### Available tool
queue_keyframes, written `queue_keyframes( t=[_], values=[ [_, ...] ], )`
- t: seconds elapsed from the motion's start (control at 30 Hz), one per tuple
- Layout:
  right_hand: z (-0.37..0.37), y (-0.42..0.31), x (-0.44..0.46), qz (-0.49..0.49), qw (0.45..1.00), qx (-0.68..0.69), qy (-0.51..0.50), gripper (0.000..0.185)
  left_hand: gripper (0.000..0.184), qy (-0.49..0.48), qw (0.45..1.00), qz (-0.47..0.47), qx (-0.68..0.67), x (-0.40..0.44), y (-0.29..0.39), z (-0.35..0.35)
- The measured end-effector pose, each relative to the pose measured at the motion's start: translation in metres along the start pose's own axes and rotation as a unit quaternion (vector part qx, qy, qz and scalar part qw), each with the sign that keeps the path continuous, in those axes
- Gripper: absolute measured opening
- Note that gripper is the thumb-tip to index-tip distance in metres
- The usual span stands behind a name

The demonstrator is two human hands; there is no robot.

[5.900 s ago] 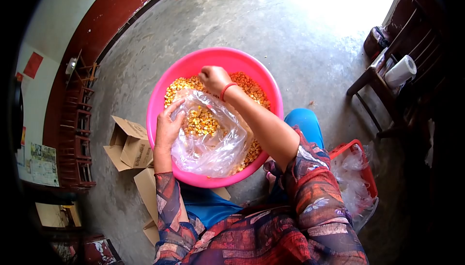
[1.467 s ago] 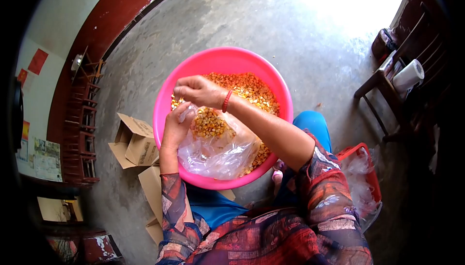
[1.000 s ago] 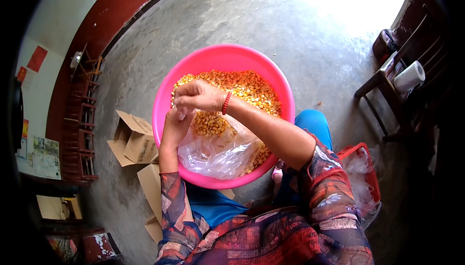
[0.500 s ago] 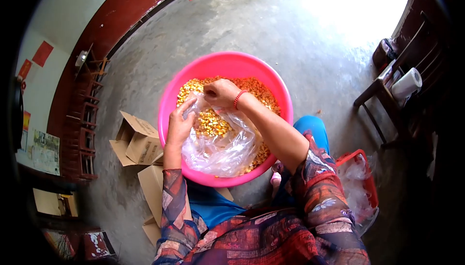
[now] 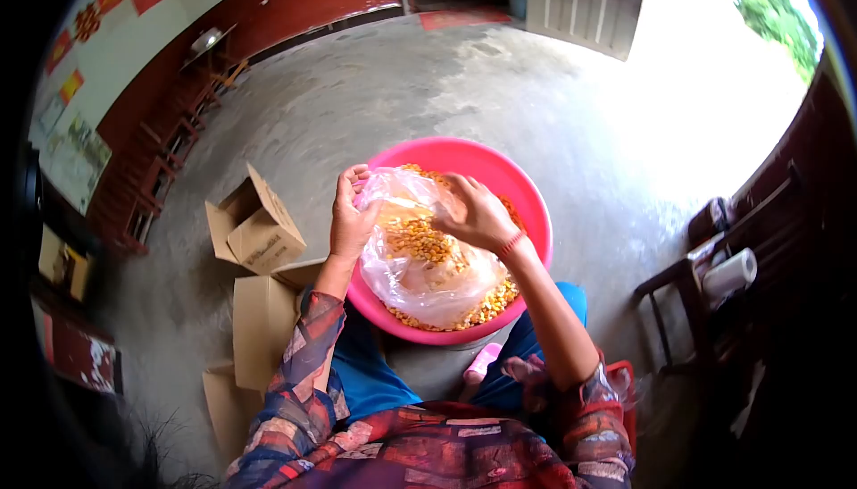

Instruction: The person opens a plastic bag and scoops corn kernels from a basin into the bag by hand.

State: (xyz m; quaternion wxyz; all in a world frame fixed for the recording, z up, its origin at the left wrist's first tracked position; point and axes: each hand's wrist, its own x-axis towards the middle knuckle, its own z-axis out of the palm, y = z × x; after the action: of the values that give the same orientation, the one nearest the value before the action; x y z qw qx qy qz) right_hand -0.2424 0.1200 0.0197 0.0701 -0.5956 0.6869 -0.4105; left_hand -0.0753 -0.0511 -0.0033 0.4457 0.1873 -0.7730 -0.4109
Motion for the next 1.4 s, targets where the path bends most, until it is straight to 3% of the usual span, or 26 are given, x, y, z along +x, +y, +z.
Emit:
queue_keyframes(
  t=[0.1,0.13,0.17,0.23,0.27,0.3,0.33,0.37,0.47,0.5,0.57,0.63,0.7,0.77,0.83,0.87,0.9,0.97,1.0,1.03,1.1,1.17,1.23,1.3,1.37,1.4],
  values=[
    [0.004,0.006,-0.034,0.051,0.993,-0.100,-0.047,0.076,0.061,0.034,0.997,-0.031,0.055,-0.010,0.006,-0.008],
    [0.008,0.010,-0.042,0.045,0.991,-0.113,-0.051,0.068,0.056,0.044,0.989,0.032,0.136,-0.011,-0.010,-0.010],
    [0.007,0.013,-0.048,0.116,0.975,-0.148,-0.119,0.057,0.056,0.061,0.989,0.025,0.134,-0.016,-0.025,-0.009],
    [0.013,0.024,-0.052,0.110,0.965,-0.205,-0.118,0.036,0.054,-0.151,0.967,-0.125,0.162,-0.018,-0.026,-0.005],
    [0.015,0.033,-0.050,0.101,0.963,-0.215,-0.126,0.036,0.054,-0.138,0.970,-0.128,0.154,-0.019,-0.025,-0.002],
    [0.015,0.036,-0.046,0.140,0.988,0.015,-0.055,0.026,0.047,-0.159,0.956,-0.144,0.200,-0.019,-0.026,0.001],
    [0.015,0.038,-0.042,0.174,0.953,0.246,0.017,0.017,0.041,-0.181,0.939,-0.159,0.245,-0.020,-0.027,0.002],
    [0.013,0.040,-0.037,0.164,0.930,0.323,0.059,0.011,0.041,-0.171,0.942,-0.162,0.241,-0.020,-0.034,0.004],
    [-0.005,0.045,-0.010,0.202,0.904,0.362,0.102,0.014,0.030,-0.032,0.976,-0.214,0.011,-0.019,-0.035,0.007],
    [-0.014,0.041,-0.001,0.207,0.900,0.366,0.114,0.015,0.030,-0.025,0.977,-0.213,0.008,-0.016,-0.029,0.007],
    [-0.025,0.019,0.019,0.207,0.896,0.368,0.135,0.014,0.024,0.018,0.950,-0.216,-0.226,-0.009,-0.020,0.005],
    [-0.038,0.005,0.033,0.165,0.898,0.390,0.118,0.017,0.026,0.018,0.938,-0.243,-0.248,-0.005,0.011,-0.003],
    [-0.042,-0.007,0.045,0.108,0.902,0.393,0.142,0.019,0.033,0.050,0.954,-0.170,-0.241,-0.004,0.016,-0.003],
    [-0.046,0.002,0.047,0.058,0.914,0.380,0.129,0.021,0.033,0.061,0.957,-0.160,-0.235,-0.008,0.017,-0.005],
    [-0.050,0.011,0.043,0.071,0.943,0.304,0.111,0.021,0.033,0.070,0.959,-0.152,-0.229,-0.017,0.018,-0.006],
    [-0.052,0.029,0.044,0.076,0.972,0.201,0.091,0.021,0.033,0.043,0.968,-0.173,-0.178,-0.024,0.015,-0.007],
    [-0.054,0.051,0.040,0.075,0.995,-0.009,0.060,0.029,0.033,0.016,0.973,-0.193,-0.126,-0.032,0.011,-0.006],
    [-0.050,0.029,0.015,-0.061,0.968,-0.217,0.112,0.043,0.039,0.000,0.975,-0.197,-0.100,-0.050,-0.013,0.007],
    [-0.049,-0.019,0.004,-0.031,0.964,-0.239,0.109,0.053,0.041,-0.017,0.985,-0.140,-0.102,-0.058,-0.019,0.011],
    [-0.045,-0.053,-0.005,-0.067,0.955,-0.259,0.131,0.052,0.043,-0.033,0.990,-0.084,-0.105,-0.063,-0.023,0.014],
    [-0.034,-0.090,-0.020,-0.120,0.962,-0.227,0.092,0.052,0.045,-0.027,0.986,-0.095,-0.135,-0.066,-0.019,0.024],
    [-0.021,-0.106,-0.033,-0.153,0.966,-0.206,-0.020,0.053,0.046,-0.026,0.980,-0.109,-0.161,-0.071,0.000,0.021],
    [-0.007,-0.094,-0.040,-0.142,0.957,-0.237,-0.084,0.058,0.049,-0.057,0.982,-0.143,-0.108,-0.072,0.027,0.007],
    [-0.001,-0.065,-0.044,-0.111,0.952,-0.272,-0.086,0.071,0.043,-0.044,0.990,-0.092,-0.102,-0.075,0.025,0.008],
    [-0.005,-0.047,-0.047,-0.060,0.944,-0.302,-0.114,0.082,0.032,-0.097,0.988,-0.119,0.024,-0.076,0.032,0.004],
    [-0.007,-0.042,-0.050,-0.030,0.939,-0.318,-0.129,0.086,0.021,-0.079,0.990,-0.114,0.025,-0.077,0.033,0.006]
  ],
)
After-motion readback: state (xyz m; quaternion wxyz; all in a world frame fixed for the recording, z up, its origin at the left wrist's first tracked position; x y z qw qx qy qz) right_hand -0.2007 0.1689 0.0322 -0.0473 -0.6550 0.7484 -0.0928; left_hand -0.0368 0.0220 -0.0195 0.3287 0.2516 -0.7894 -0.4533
